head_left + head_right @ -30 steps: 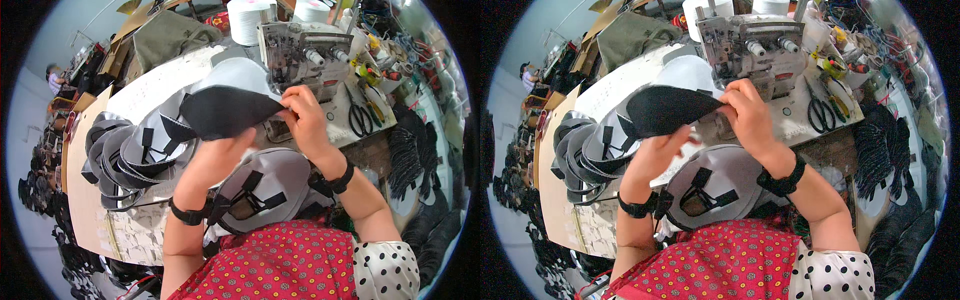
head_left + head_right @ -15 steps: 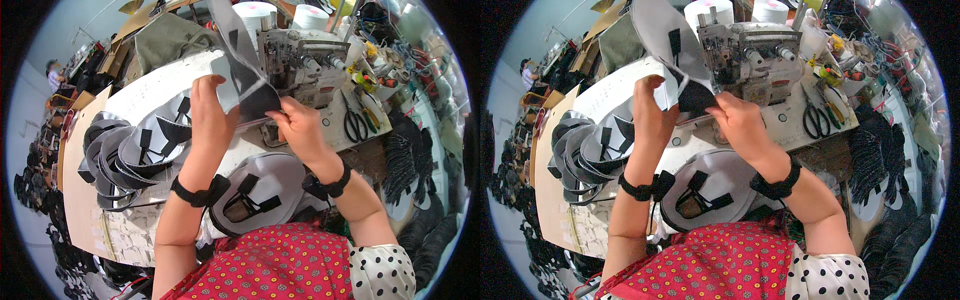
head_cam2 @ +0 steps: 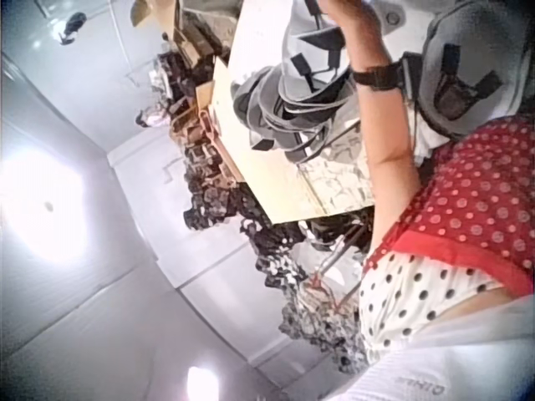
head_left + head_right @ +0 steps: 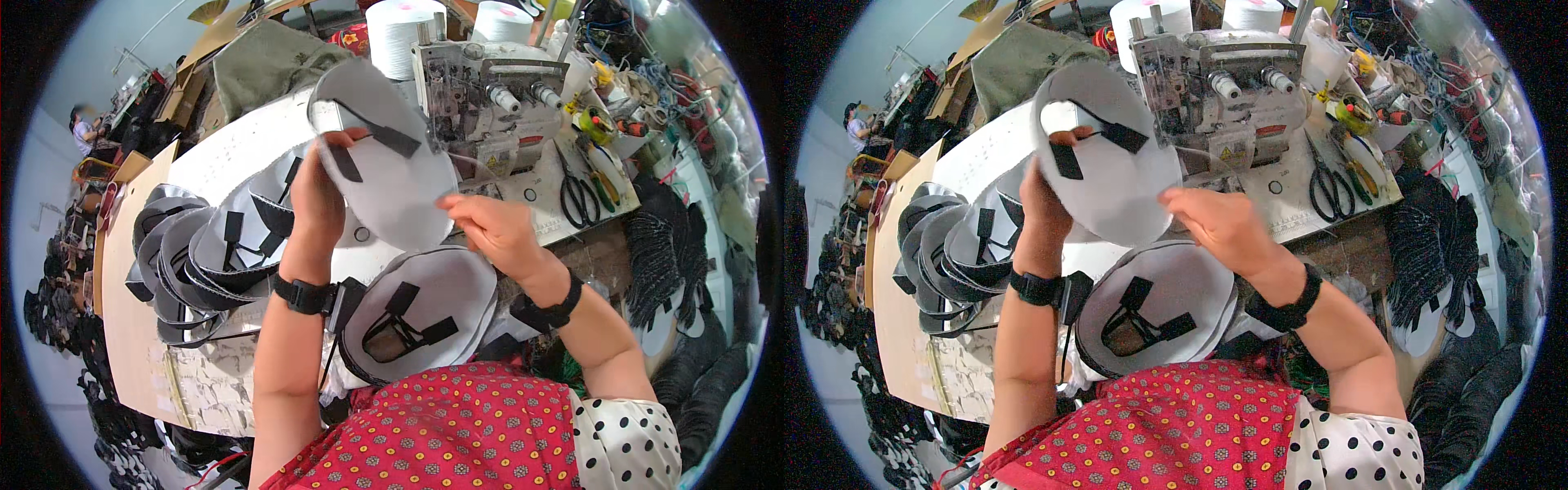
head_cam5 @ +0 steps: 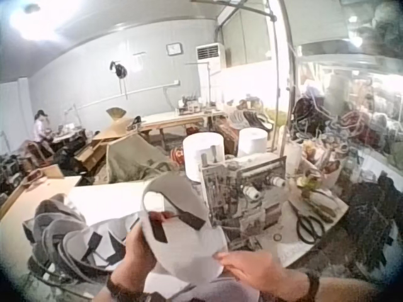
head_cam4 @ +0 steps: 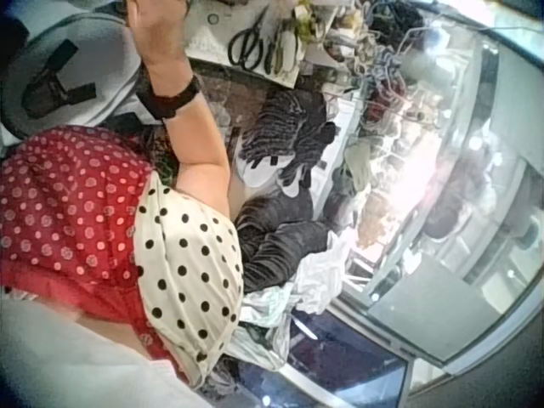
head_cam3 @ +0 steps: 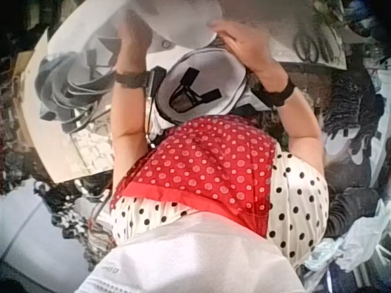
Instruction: The person ties bundles of shoe components with green and red ribbons before moving to a workstation. There, they align black shoe uppers with white linings and feed them through a sewing machine to join the edges.
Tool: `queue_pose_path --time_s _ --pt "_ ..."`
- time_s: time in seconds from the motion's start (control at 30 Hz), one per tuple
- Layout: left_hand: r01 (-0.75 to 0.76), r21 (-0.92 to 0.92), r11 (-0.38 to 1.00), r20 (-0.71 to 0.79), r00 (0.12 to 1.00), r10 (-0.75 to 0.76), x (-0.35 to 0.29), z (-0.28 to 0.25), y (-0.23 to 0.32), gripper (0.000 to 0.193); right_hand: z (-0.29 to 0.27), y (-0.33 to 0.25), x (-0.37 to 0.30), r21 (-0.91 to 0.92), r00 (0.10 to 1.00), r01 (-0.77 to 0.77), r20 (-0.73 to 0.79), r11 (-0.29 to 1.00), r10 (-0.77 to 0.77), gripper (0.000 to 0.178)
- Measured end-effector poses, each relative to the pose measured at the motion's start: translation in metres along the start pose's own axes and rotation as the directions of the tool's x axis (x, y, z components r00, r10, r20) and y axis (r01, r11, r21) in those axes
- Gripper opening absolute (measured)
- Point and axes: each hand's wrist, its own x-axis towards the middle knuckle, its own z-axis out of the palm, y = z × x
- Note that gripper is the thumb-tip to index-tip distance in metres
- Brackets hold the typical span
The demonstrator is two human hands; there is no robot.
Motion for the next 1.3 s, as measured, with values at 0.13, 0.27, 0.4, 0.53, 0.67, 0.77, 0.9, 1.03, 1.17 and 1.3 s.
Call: queue_pose_path --time_s 0.13,0.27,0.4,0.53,0.67,0.77,0.9,1.03,1.17,1.3 --pt "0.086 -0.066 0.994 -0.220 0.970 -0.099 0.020 -0.014 -0.003 0.035 0.015 0.011 0.006 -0.042 0.995 0.031 -0.098 0.999 -0.035 0.010" --pt "0.420 0.178 0.890 -0.411 0.853 -0.321 0.009 -0.025 0.021 0.030 0.020 0.016 0.016 -0.081 0.993 -0.010 -0.117 0.997 0.000 0.018" --pt "0.627 0.230 0.745 -0.112 0.777 -0.619 -0.050 -0.005 0.052 0.046 0.017 0.013 0.022 -0.189 0.969 -0.005 -0.243 0.982 -0.041 0.027" --pt "0.438 0.568 0.697 0.042 0.830 -0.556 -0.070 0.040 0.048 0.047 0.017 0.005 0.007 -0.040 0.953 -0.165 -0.264 0.986 0.149 0.023" --pt "-0.216 0.671 0.710 0.287 0.958 0.020 -0.034 0.041 0.025 0.025 0.032 0.003 -0.009 -0.156 0.986 0.106 0.144 0.982 -0.084 0.014" --pt "-0.026 0.336 0.942 -0.072 0.996 0.053 0.015 0.002 0.002 0.026 0.050 0.001 -0.013 -0.306 0.933 0.192 0.352 0.933 -0.076 0.023" --pt "0.366 0.001 0.931 -0.489 0.812 -0.318 0.030 -0.074 -0.003 0.028 0.052 -0.012 -0.011 -0.251 0.892 0.333 0.395 0.909 -0.218 0.025" --pt "0.531 0.805 0.264 -0.571 0.815 0.102 0.001 -0.129 0.030 0.030 0.009 -0.036 -0.011 -0.128 0.904 0.281 0.367 0.951 -0.218 0.023" --pt "0.326 0.930 -0.170 -0.159 0.774 0.612 -0.022 -0.112 0.039 0.044 -0.029 -0.035 0.004 0.211 0.890 -0.454 0.144 0.865 0.432 0.009" --pt "0.416 0.657 0.629 -0.444 0.888 -0.124 -0.014 -0.053 0.032 0.045 -0.016 -0.010 0.039 0.317 0.781 -0.614 0.112 0.723 0.614 0.011"
